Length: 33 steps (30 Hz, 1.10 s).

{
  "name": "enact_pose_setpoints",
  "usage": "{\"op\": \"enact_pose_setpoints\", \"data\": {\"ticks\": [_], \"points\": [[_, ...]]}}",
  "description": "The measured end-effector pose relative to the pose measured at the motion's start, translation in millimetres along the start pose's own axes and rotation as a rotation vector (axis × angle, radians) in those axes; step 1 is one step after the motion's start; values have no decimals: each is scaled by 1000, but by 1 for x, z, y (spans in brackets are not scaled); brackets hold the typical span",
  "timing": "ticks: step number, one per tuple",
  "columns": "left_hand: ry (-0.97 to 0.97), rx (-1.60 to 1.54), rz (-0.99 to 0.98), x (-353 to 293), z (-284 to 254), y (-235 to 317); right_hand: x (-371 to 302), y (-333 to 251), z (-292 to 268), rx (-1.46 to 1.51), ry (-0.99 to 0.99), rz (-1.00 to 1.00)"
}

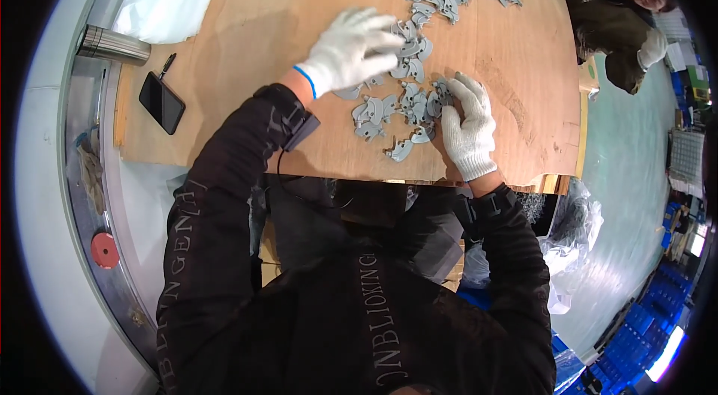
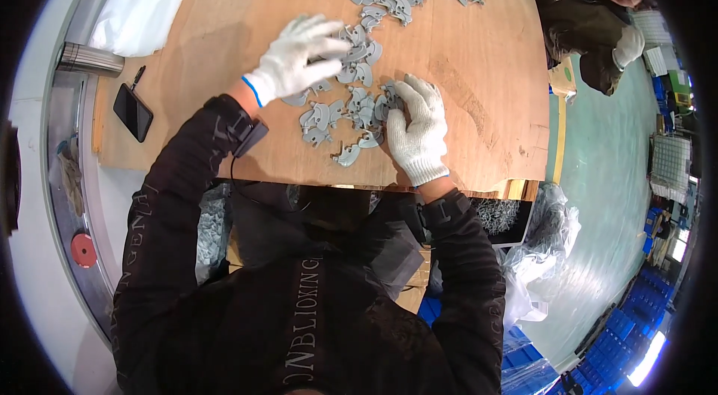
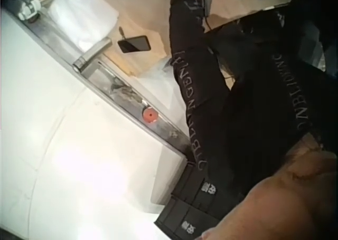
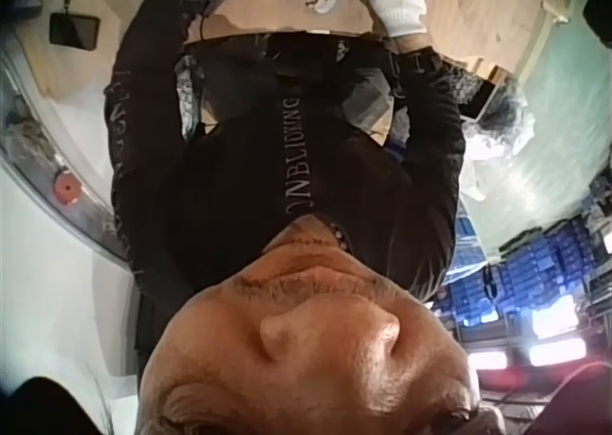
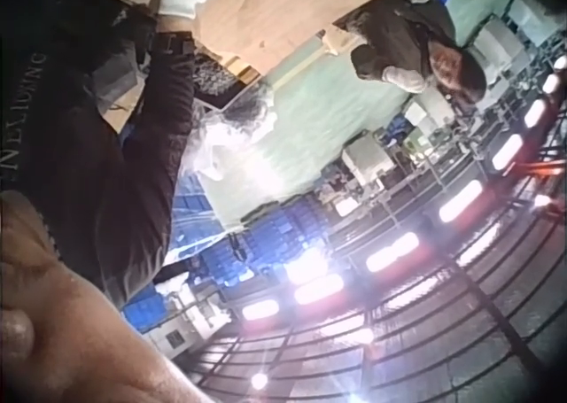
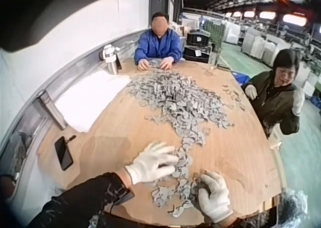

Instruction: Sorting and inspecting a pile of small gray plastic parts on a wooden table in a factory setting.

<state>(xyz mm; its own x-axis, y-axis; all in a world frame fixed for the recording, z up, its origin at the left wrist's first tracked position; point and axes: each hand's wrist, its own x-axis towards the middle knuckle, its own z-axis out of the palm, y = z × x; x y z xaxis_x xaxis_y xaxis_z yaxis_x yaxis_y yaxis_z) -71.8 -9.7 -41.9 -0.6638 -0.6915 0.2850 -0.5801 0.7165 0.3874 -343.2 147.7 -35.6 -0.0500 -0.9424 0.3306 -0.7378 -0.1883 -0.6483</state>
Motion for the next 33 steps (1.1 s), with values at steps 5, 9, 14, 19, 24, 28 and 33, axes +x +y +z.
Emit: {"op": "enact_pose_setpoints", "data": {"ticks": [5,9,14,19,24,28,33], "points": [[-31,-221,21,-25,6,33,1,0,2,-27,0,-2],[138,-184,-40,-49,2,49,2,-3,6,-19,54,-14],[186,-72,-24,-76,-11,56,1,2,2,25,39,-86],[211,-75,-105,-100,-10,54,-1,7,-5,36,-55,-152],[198,-152,-93,-110,-7,50,-4,12,-1,166,0,-84],[287,-223,-226,-108,-6,49,-6,7,4,196,142,21],[171,-55,-198,-94,-9,47,-10,4,5,92,125,62]]}}
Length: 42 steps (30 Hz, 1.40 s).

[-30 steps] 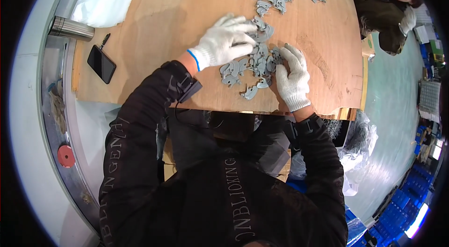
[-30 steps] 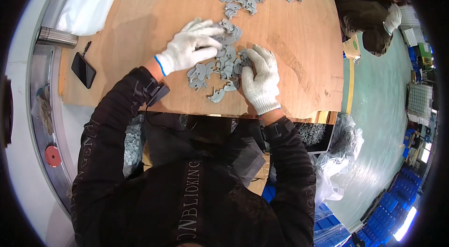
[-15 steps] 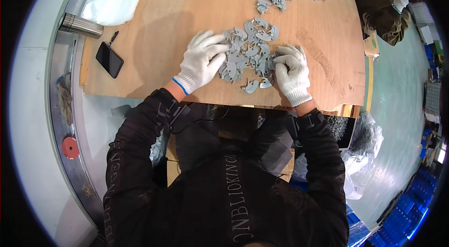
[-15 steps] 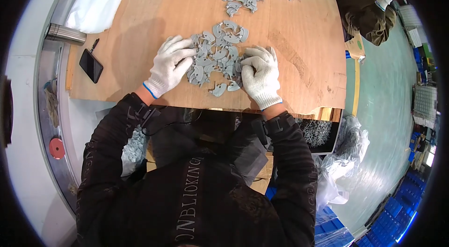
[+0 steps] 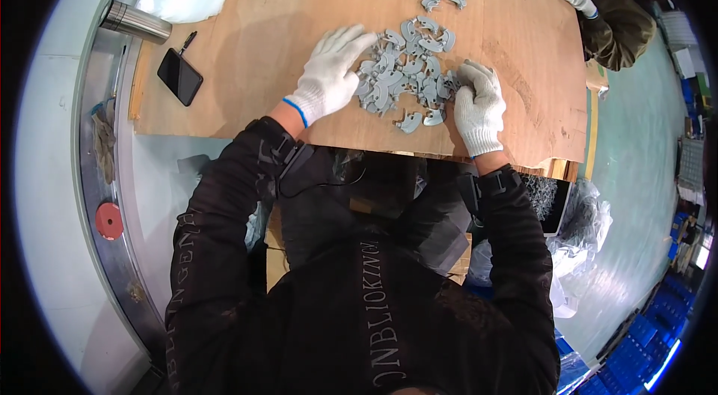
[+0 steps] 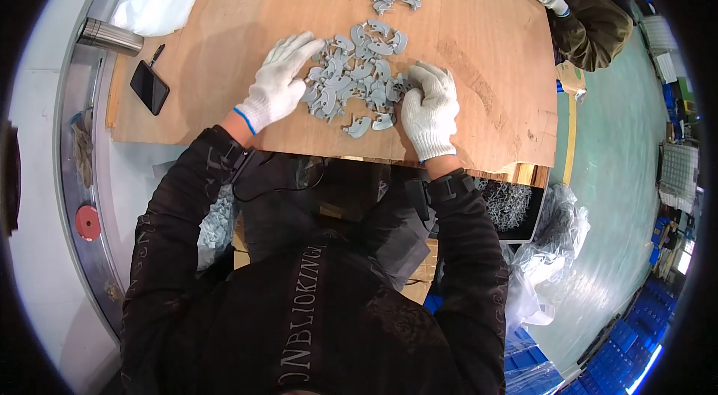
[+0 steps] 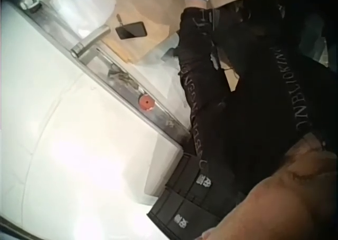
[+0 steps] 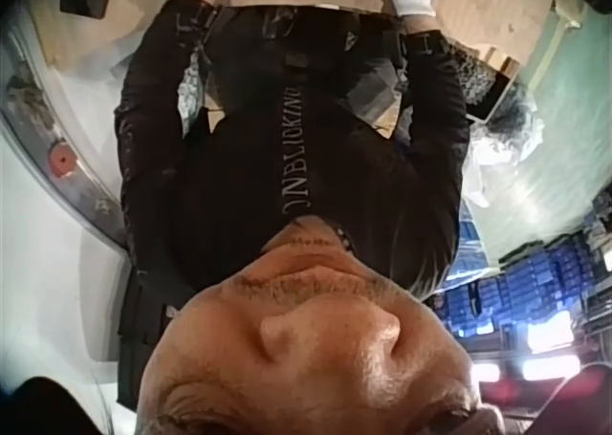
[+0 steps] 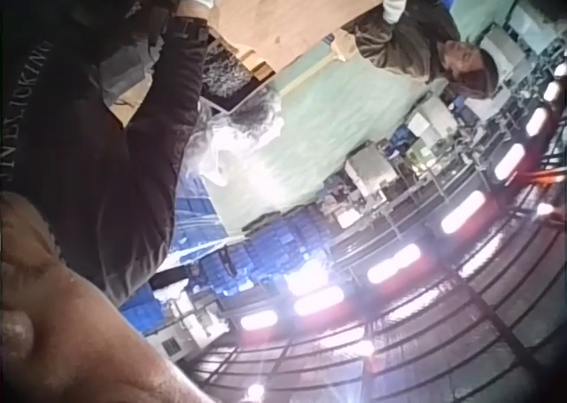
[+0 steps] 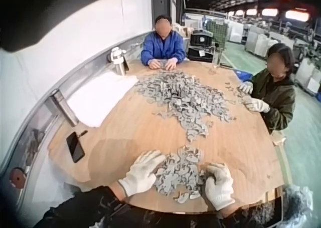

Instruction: Sorting and inspecting a pile of small gray plastic parts on a wooden table in a factory setting.

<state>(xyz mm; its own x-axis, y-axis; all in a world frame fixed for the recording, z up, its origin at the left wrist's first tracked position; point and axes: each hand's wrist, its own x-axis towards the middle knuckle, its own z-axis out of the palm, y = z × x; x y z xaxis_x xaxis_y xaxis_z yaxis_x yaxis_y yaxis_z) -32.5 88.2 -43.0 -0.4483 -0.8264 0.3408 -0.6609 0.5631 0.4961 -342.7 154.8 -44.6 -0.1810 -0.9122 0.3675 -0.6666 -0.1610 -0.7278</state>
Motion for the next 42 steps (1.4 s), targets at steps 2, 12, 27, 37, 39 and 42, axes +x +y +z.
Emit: {"op": "enact_pose_setpoints", "data": {"ticks": [2,12,27,37,39,42], "points": [[-67,-20,20,6,-4,-3,-5,2,-1,-10,-19,9],[-175,-203,-144,14,-16,-6,-29,-21,1,-36,9,-2],[-33,40,-114,20,5,4,-27,-25,1,-88,-53,101],[31,151,-158,28,16,5,-17,-23,5,-403,-106,-81],[43,164,-181,30,17,9,-19,-20,9,-387,-102,-42],[96,284,-151,26,19,7,-19,-29,11,-353,-96,33]]}}
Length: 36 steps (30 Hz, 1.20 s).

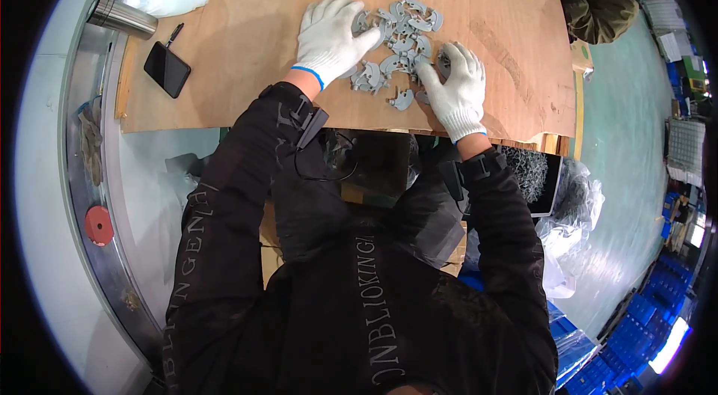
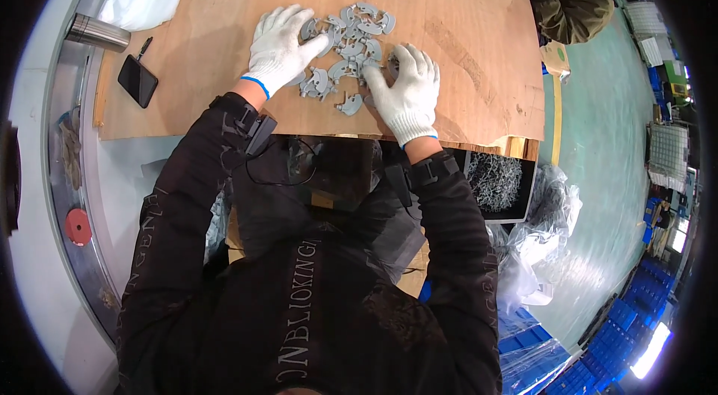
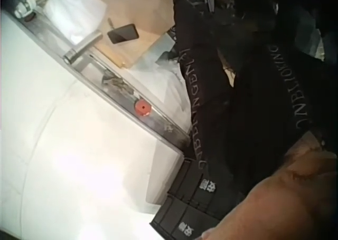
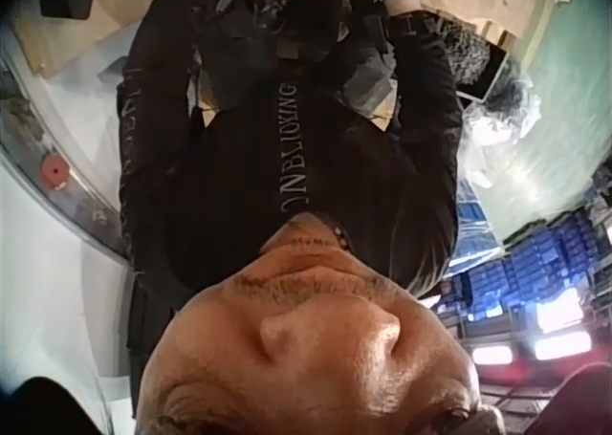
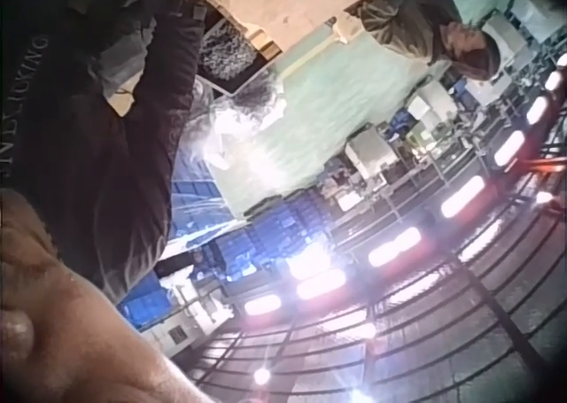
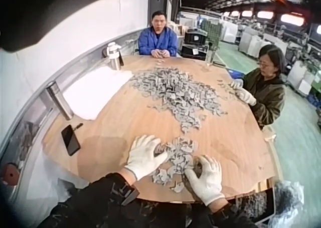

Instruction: Sorting and inspecting a pile of small gray plastic parts on a wooden table in a factory setting.

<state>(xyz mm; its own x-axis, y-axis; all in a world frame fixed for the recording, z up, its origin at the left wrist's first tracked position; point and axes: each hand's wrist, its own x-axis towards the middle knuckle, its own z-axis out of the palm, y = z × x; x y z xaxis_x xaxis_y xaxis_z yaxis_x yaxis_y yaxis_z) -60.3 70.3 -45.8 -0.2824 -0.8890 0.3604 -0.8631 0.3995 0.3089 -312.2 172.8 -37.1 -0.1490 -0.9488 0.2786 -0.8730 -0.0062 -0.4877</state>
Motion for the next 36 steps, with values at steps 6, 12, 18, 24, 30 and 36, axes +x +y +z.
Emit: {"op": "enact_pose_setpoints", "data": {"ticks": [6,12,18,24,30,36], "points": [[-101,-104,22,4,-2,-9,1,21,4,-31,-39,-97],[7,56,11,-1,6,2,0,1,2,-118,-68,-17],[-20,23,45,1,5,-3,-1,11,-1,-59,-68,-94],[-69,-212,-33,2,-6,-11,-3,17,-20,235,-119,-10],[-164,-497,-5,-5,-12,-36,-14,32,-8,563,31,159],[-233,-430,57,-20,-28,-36,-13,20,-3,359,85,30]]}}
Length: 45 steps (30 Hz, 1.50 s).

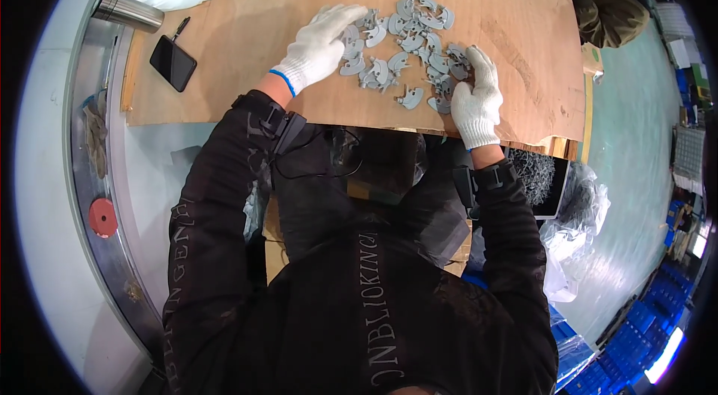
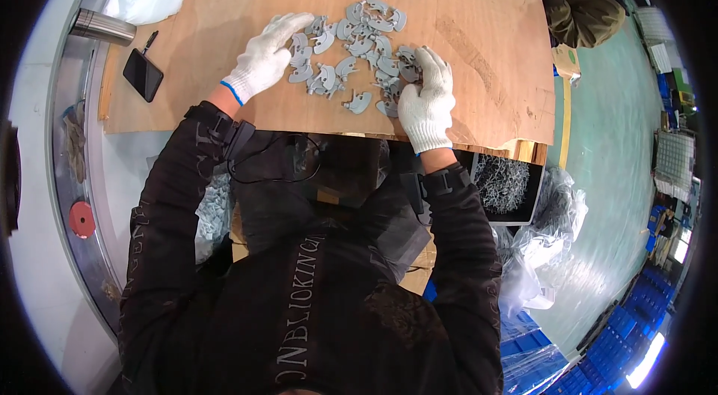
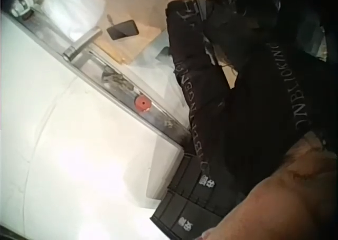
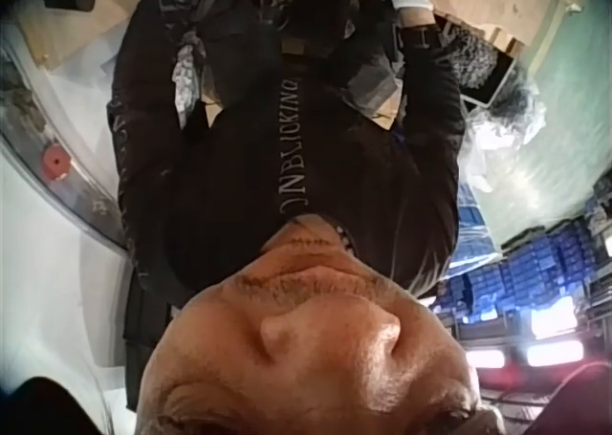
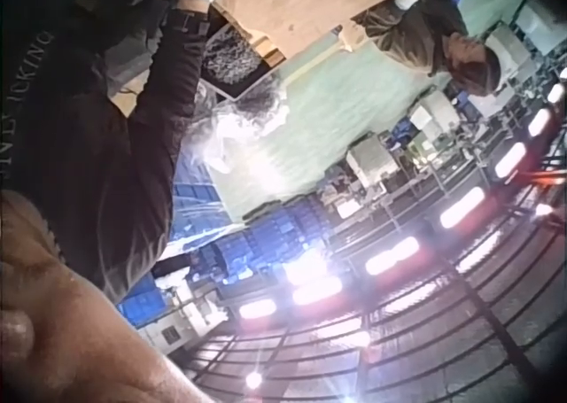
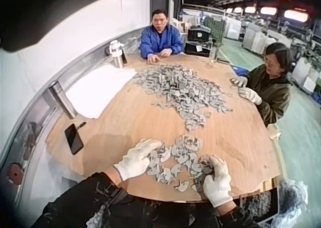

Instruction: Sorting and inspecting a pile of small gray plastic parts on a wooden table in a factory setting.

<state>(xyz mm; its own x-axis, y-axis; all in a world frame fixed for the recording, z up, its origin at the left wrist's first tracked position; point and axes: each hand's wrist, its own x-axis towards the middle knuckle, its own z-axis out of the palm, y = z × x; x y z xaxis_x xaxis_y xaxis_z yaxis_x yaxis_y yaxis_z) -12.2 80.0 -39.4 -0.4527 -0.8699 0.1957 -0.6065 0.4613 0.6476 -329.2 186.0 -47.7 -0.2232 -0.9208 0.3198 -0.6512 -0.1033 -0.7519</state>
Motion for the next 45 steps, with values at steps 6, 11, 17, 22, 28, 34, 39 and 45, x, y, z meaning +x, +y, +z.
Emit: {"op": "enact_pose_setpoints", "data": {"ticks": [6,11,17,22,28,34,39,45], "points": [[-52,11,-62,-26,-11,9,0,0,-2,-71,-25,-20],[-20,-51,-55,-28,-12,6,0,0,-1,-74,-17,-38],[-11,71,-33,-27,-7,3,1,1,0,-70,-34,-33],[-30,62,-61,-25,-8,7,0,1,0,-124,-30,-41],[61,162,-27,3,4,7,11,-13,7,-178,-64,37],[-51,255,-30,23,11,16,12,-11,10,-161,-98,12],[-118,303,70,19,19,26,15,-9,18,-400,-98,-209],[-79,339,128,-15,48,43,7,-30,30,-302,-246,-340]]}}
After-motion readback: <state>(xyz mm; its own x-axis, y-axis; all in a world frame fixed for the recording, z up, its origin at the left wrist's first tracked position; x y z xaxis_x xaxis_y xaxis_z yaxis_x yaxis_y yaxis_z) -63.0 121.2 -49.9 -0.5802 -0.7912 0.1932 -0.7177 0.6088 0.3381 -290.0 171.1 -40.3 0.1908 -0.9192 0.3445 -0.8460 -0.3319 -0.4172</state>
